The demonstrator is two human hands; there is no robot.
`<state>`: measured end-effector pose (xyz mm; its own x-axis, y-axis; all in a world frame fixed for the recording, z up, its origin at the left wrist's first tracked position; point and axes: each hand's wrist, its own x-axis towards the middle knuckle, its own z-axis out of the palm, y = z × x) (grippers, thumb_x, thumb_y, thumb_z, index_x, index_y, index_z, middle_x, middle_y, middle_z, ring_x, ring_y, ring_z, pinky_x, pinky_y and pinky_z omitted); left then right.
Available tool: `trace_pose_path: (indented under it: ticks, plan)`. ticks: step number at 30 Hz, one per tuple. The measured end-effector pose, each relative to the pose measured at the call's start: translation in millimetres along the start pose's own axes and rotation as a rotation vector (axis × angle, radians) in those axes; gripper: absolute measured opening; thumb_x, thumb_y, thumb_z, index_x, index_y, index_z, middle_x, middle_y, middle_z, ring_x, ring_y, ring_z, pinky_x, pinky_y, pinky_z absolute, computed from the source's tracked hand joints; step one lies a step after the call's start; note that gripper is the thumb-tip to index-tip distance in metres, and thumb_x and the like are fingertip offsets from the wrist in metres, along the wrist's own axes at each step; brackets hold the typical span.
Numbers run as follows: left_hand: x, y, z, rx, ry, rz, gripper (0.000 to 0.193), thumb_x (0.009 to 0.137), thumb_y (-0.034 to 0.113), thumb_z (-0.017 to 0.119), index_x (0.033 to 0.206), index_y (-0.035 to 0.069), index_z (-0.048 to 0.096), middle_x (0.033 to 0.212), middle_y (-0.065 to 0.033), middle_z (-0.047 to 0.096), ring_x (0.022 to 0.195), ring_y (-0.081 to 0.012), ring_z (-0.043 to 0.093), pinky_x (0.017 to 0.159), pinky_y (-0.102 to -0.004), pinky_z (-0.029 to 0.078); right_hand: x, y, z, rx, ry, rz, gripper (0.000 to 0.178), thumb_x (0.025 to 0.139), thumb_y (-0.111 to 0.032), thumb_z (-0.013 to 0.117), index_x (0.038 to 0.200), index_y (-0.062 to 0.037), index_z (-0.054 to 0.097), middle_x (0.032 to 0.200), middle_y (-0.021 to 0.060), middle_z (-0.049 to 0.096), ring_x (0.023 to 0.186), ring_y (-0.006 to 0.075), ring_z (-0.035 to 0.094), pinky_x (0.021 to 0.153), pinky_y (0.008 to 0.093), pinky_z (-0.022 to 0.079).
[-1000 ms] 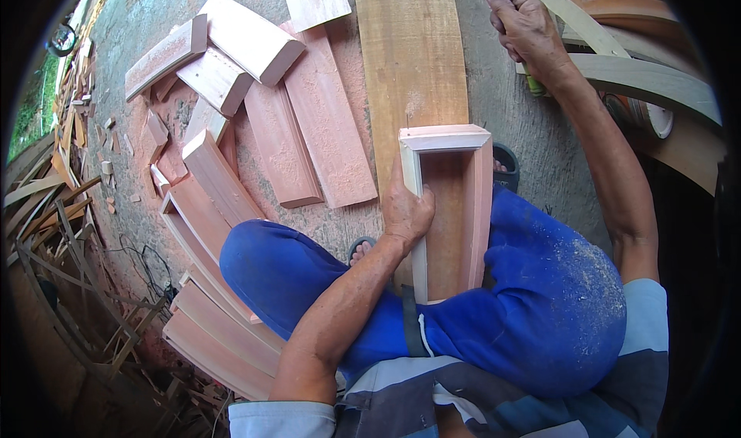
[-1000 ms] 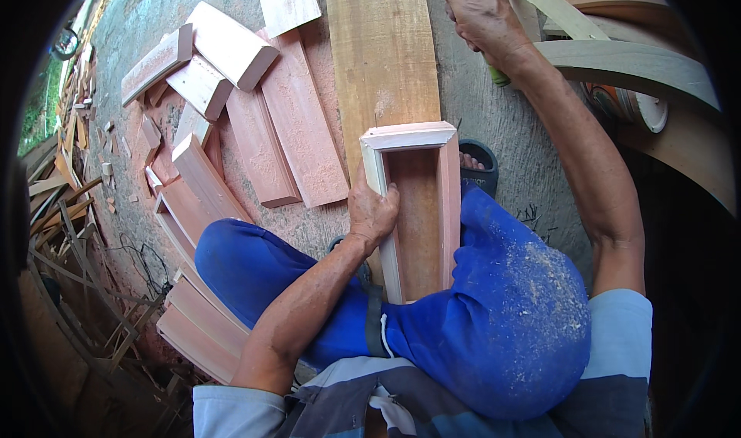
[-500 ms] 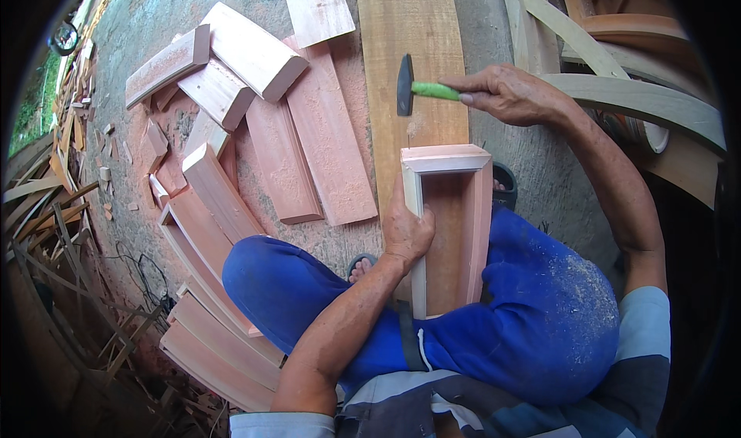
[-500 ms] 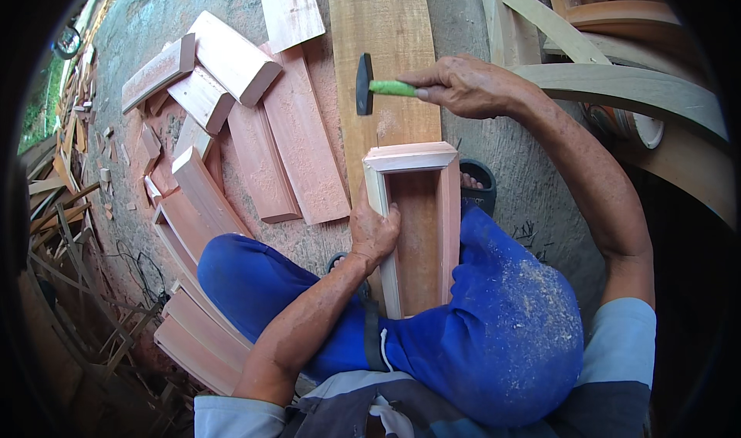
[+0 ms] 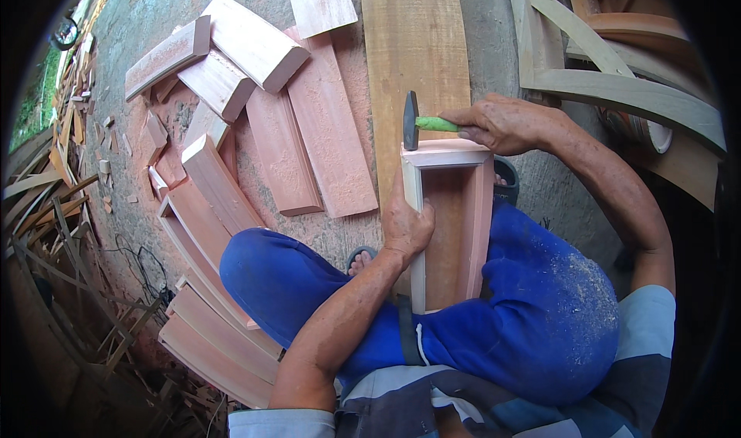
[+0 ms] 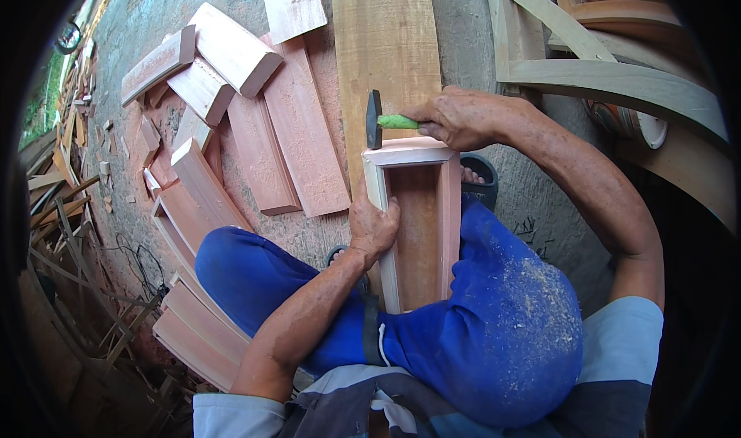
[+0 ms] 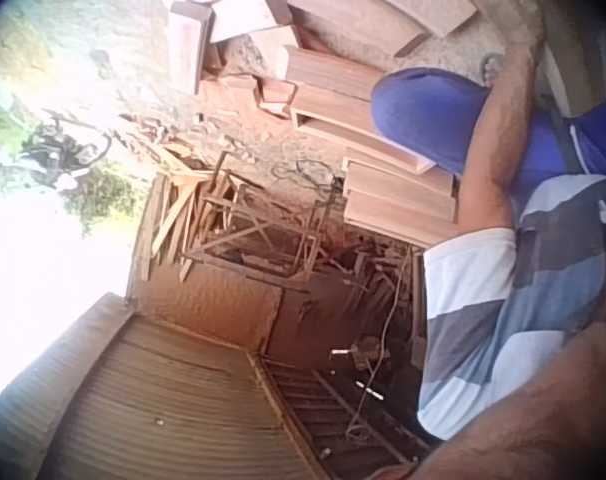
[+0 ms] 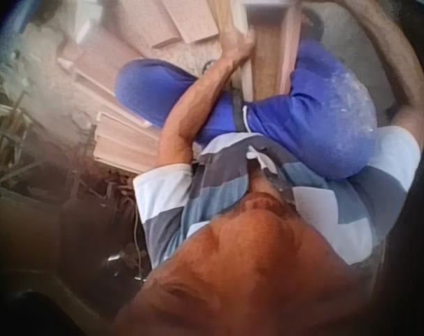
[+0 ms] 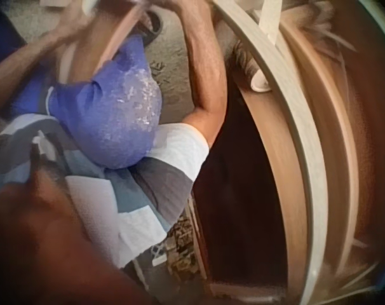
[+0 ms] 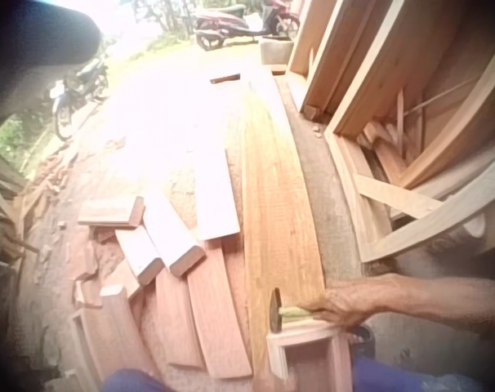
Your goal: The person assembles small wooden frames by hand, using a hammer to drive nails into pre-cut wooden pieces. They repeatedly pick up pieces, align them, hammer nails, and place the finished frames aside.
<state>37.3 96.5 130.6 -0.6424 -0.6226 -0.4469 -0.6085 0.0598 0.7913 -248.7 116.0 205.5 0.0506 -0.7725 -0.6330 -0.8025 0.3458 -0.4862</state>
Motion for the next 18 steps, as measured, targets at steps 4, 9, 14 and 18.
trace_pose_path:
  ticks: [4, 9, 14, 18]
  plan:
    - [-1, 5, -1, 0.005, 0.009, 0.015, 0.077, 0.083, 0.007, 0.064, 0.155, -0.002, 0.037, 0.125, -0.0341, 0.064, 0.115, -0.0501, 0.065, 0.101, -0.0511, 0.051, -1, 19, -49, 0.069, 0.050, -0.056, 0.044, 0.108, -0.022, 0.057, 0.151, -0.0174, 0.059, 0.117, 0.0119, 0.078, 0.102, 0.0231, 0.074, 0.098, 0.0429, 0.059]
    - [0, 5, -2, 0.001, 0.000, -0.023, 0.076, 0.084, 0.008, 0.064, 0.154, -0.002, 0.037, 0.124, -0.0334, 0.064, 0.115, -0.0496, 0.065, 0.100, -0.0510, 0.051, 6, 3, -35, 0.190, 0.167, 0.132, 0.044, 0.106, -0.024, 0.060, 0.149, -0.0177, 0.061, 0.117, 0.0108, 0.079, 0.095, 0.0225, 0.075, 0.093, 0.0411, 0.060]
    - [4, 6, -3, -0.005, -0.014, 0.010, 0.076, 0.084, 0.008, 0.064, 0.155, -0.001, 0.037, 0.123, -0.0333, 0.065, 0.114, -0.0493, 0.065, 0.100, -0.0510, 0.052, -2, 31, -57, 0.126, 0.262, -0.126, 0.040, 0.109, -0.026, 0.054, 0.147, -0.0164, 0.063, 0.118, 0.0120, 0.078, 0.099, 0.0246, 0.076, 0.093, 0.0425, 0.061]
    - [0, 7, -1, -0.008, -0.026, -0.016, 0.077, 0.084, 0.008, 0.064, 0.156, 0.000, 0.037, 0.123, -0.0330, 0.065, 0.114, -0.0491, 0.065, 0.100, -0.0509, 0.052, -7, -7, -36, -0.019, 0.090, 0.018, 0.043, 0.108, -0.022, 0.055, 0.151, -0.0180, 0.059, 0.114, 0.0143, 0.078, 0.097, 0.0256, 0.075, 0.091, 0.0430, 0.061]
